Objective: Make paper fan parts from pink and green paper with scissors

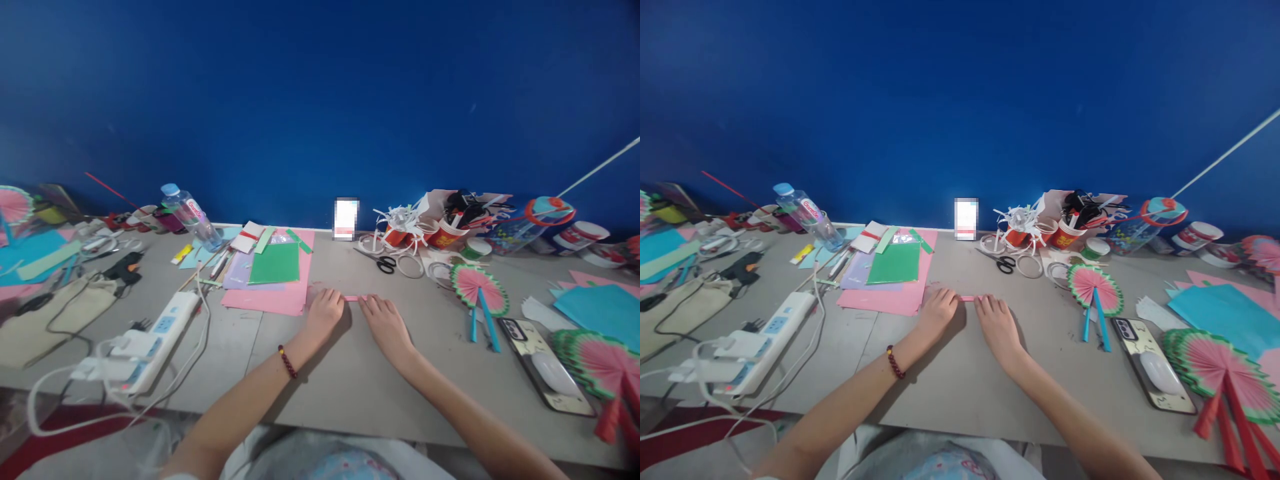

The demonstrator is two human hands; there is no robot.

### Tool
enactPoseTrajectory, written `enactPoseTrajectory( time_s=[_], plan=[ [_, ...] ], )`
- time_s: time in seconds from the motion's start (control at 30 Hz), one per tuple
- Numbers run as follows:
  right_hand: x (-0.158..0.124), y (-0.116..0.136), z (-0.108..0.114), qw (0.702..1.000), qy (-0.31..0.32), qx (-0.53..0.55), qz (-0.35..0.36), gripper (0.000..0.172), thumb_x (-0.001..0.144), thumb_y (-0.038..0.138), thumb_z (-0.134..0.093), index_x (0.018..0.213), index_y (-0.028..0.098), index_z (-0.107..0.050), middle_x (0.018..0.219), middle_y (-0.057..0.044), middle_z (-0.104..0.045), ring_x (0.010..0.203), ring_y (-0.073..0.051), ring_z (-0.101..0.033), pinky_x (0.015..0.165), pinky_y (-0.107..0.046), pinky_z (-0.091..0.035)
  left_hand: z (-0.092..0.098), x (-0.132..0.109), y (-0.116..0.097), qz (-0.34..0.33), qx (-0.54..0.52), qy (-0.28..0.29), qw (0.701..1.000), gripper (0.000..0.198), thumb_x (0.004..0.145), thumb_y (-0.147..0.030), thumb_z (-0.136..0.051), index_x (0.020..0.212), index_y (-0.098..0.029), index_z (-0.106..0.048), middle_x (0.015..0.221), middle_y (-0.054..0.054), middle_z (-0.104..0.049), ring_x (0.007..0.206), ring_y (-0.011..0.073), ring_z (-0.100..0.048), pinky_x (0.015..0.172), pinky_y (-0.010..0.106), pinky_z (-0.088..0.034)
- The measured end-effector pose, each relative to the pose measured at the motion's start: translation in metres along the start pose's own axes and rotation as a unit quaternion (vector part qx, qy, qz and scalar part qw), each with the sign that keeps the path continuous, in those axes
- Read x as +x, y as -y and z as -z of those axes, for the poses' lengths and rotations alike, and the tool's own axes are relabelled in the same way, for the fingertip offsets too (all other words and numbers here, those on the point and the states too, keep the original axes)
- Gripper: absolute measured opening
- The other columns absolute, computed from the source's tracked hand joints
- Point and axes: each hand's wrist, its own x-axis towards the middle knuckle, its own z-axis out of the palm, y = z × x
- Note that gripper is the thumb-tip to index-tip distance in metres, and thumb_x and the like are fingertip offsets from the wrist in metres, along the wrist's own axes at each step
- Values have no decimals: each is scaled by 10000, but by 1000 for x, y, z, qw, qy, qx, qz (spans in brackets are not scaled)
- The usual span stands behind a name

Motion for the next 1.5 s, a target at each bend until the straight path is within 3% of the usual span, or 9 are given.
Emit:
enactPoseTrajectory(
  time_s=[0.13, 0.27, 0.37, 0.53, 0.7, 0.93, 1.17, 1.33, 1.5],
  plan=[
    [9, -6, 5, 999, 27, 45, -5, 301, 869, 74, -507, 1144, 132, -614, 972, -105, -642, 902, -236, -563, 773, -357, -392, 0, 5, 4, 36, -49, -35, 998, 122, 863, -116, -530, 819, -157, -636, 879, 70, -586, 888, 210, -533, 796, 358, -422],
    [30, -15, 14, 991, 79, 102, -23, 138, 900, 182, -546, 919, 171, -682, 866, -74, -647, 836, -209, -571, 734, -322, -357, 2, 14, 9, 62, -96, -36, 993, 176, 897, -205, -540, 785, -171, -672, 845, 57, -602, 842, 187, -545, 776, 346, -407],
    [47, -24, 19, 981, 130, 146, -15, 218, 931, 251, -523, 819, 159, -687, 851, -84, -654, 878, -208, -576, 731, -298, -347, 3, 20, 13, 74, -119, -13, 990, 168, 895, -215, -559, 801, -184, -695, 832, 47, -621, 824, 180, -556, 746, 329, -400],
    [59, -35, 18, 954, 193, 227, 14, 183, 944, 241, -503, 959, 176, -673, 920, -61, -656, 890, -162, -590, 711, -255, -350, 1, 22, 19, 47, -138, -2, 989, 175, 905, -189, -540, 886, -219, -711, 873, 34, -640, 853, 175, -567, 748, 314, -385],
    [55, -34, 10, 953, 165, 252, 21, 197, 929, 219, -502, 927, 177, -694, 902, -65, -656, 907, -176, -579, 773, -274, -368, -5, 18, 21, 10, -160, -25, 987, 216, 930, -202, -506, 912, -241, -717, 874, 31, -640, 848, 163, -566, 746, 307, -370],
    [50, -27, -2, 962, 86, 257, -7, 178, 876, 115, -527, 832, 152, -696, 835, -55, -658, 834, -166, -561, 747, -270, -356, -7, 18, 21, 43, -195, -29, 979, 145, 882, -203, -589, 856, -241, -726, 858, 22, -657, 854, 169, -573, 777, 323, -360],
    [39, -17, -7, 989, 36, 137, 40, 162, 883, 126, -548, 763, 153, -652, 753, -51, -638, 768, -185, -544, 729, -310, -317, -8, 16, 21, 6, -143, -38, 989, 130, 882, -191, -585, 861, -222, -710, 839, 29, -630, 863, 173, -552, 764, 325, -362],
    [26, 7, 3, 997, 47, 49, 26, 136, 861, 83, -524, 873, 136, -648, 791, -67, -627, 730, -203, -543, 742, -343, -341, 2, 11, 20, -8, -102, -31, 994, 162, 909, -206, -537, 867, -196, -693, 842, 56, -608, 882, 195, -531, 760, 330, -371],
    [11, 26, 6, 1000, 18, -12, -6, 355, 841, 49, -495, 1183, 54, -592, 1001, -159, -639, 897, -251, -576, 895, -401, -378, 9, 10, 23, 52, -205, -17, 977, 228, 921, -190, -488, 851, -198, -706, 845, 52, -622, 848, 178, -555, 762, 304, -409]
  ],
)
